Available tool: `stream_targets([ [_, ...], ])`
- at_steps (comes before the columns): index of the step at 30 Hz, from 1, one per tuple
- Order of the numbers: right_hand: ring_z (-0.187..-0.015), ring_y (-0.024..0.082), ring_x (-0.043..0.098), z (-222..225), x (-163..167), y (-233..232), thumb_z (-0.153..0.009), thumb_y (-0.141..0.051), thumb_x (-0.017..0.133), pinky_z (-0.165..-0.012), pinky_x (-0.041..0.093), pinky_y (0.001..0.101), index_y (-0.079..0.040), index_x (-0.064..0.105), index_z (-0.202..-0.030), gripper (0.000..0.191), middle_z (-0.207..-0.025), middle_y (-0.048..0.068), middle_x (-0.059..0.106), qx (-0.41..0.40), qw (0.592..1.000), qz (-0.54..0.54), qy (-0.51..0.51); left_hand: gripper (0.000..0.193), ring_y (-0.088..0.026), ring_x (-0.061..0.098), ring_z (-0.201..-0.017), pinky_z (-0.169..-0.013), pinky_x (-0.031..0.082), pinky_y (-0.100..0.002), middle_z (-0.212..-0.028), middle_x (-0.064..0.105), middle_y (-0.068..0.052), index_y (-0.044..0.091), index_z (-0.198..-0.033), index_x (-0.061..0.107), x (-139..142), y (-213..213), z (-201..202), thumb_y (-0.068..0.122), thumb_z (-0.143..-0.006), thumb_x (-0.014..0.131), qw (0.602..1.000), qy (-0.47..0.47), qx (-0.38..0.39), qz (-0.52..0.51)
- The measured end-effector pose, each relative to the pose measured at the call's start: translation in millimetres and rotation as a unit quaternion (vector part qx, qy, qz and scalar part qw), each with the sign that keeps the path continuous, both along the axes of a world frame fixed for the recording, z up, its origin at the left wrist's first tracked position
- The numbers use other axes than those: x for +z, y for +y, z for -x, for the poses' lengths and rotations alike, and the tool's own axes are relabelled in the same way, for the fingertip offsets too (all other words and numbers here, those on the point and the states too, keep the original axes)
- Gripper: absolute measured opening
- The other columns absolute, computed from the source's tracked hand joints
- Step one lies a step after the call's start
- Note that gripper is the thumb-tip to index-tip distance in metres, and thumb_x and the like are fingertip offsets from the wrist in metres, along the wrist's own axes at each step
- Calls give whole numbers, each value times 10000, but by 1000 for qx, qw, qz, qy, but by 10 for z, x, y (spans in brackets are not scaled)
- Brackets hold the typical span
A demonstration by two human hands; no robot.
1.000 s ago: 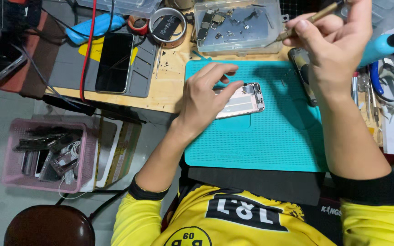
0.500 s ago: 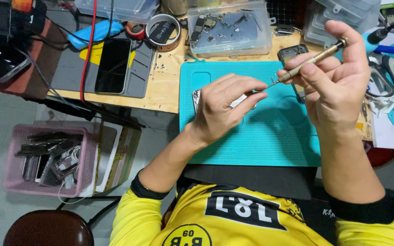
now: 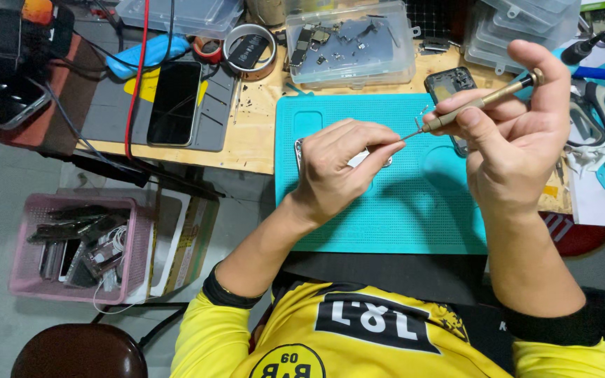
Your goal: The person disassembles a smartphone at a repair bench, using a precision screwdriver to remove screws from the phone's frame and back cover. They set the cover aside, work on the exposed internals, and pick small screws and components from the mat and parts tray.
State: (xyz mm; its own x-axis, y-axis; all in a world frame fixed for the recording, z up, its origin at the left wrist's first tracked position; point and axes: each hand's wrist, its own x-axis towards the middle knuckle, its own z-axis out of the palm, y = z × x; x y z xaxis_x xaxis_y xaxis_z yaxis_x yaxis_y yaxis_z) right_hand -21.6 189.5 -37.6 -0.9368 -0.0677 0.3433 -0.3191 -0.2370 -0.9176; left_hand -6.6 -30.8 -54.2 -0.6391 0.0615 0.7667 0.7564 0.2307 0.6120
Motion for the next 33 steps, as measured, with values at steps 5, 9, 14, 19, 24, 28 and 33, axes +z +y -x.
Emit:
stream_targets([
  [5, -922, 353, 758, -8, 12, -26, -1068, 89, 643, -875, 665, 430, -15, 266, -1572, 638, -1061, 286, 711, -10, 1000, 9, -8, 125, -215, 738, -824, -695, 572, -290, -915, 742, -72, 51, -966, 710, -10, 1, 0, 8, -903, 810, 1000, -6, 2, -4],
  [9, -916, 355, 757, -9, 30, -51, -1045, 91, 636, -877, 670, 439, -15, 271, -1577, 653, -1050, 283, 710, -13, 1000, 15, -14, 130, -216, 745, -832, -698, 578, -289, -926, 748, -76, 54, -959, 712, -24, -4, 2, 9, -896, 816, 1000, -7, 4, -6],
  [14, -925, 360, 756, -14, 33, -75, -1059, 97, 636, -878, 666, 439, -6, 278, -1552, 618, -1059, 287, 710, -10, 1000, 12, -12, 136, -214, 748, -835, -712, 583, -292, -929, 748, -75, 59, -963, 714, -38, -8, -6, 9, -892, 819, 1000, -8, 9, -6],
  [19, -913, 362, 756, -13, 32, -79, -1038, 103, 638, -872, 669, 445, -15, 277, -1570, 654, -1050, 285, 709, -14, 999, 24, -19, 140, -208, 749, -827, -731, 585, -304, -923, 749, -73, 59, -956, 710, -34, -6, -9, 8, -890, 822, 1000, -13, 13, -11],
  [24, -914, 360, 759, -28, 11, -47, -1048, 103, 646, -871, 670, 442, -17, 278, -1564, 645, -1058, 282, 711, -18, 1000, 17, -10, 139, -207, 746, -822, -726, 579, -305, -924, 750, -72, 55, -951, 708, -27, 21, -8, 0, -890, 821, 1000, -8, 15, -6],
  [28, -922, 355, 764, -43, -26, -18, -1083, 99, 648, -865, 668, 427, -17, 281, -1528, 588, -1077, 277, 717, -20, 1000, -14, 14, 141, -212, 744, -817, -722, 576, -309, -922, 749, -75, 52, -948, 705, -31, 40, -9, -3, -888, 820, 1000, 0, 19, 0],
  [33, -922, 342, 765, -59, -60, -17, -1081, 101, 650, -869, 678, 426, -19, 282, -1516, 582, -1074, 265, 719, -30, 999, -18, 11, 152, -225, 740, -830, -731, 579, -320, -924, 743, -80, 49, -952, 698, -39, 54, -5, -2, -884, 824, 999, 12, 31, 11],
])
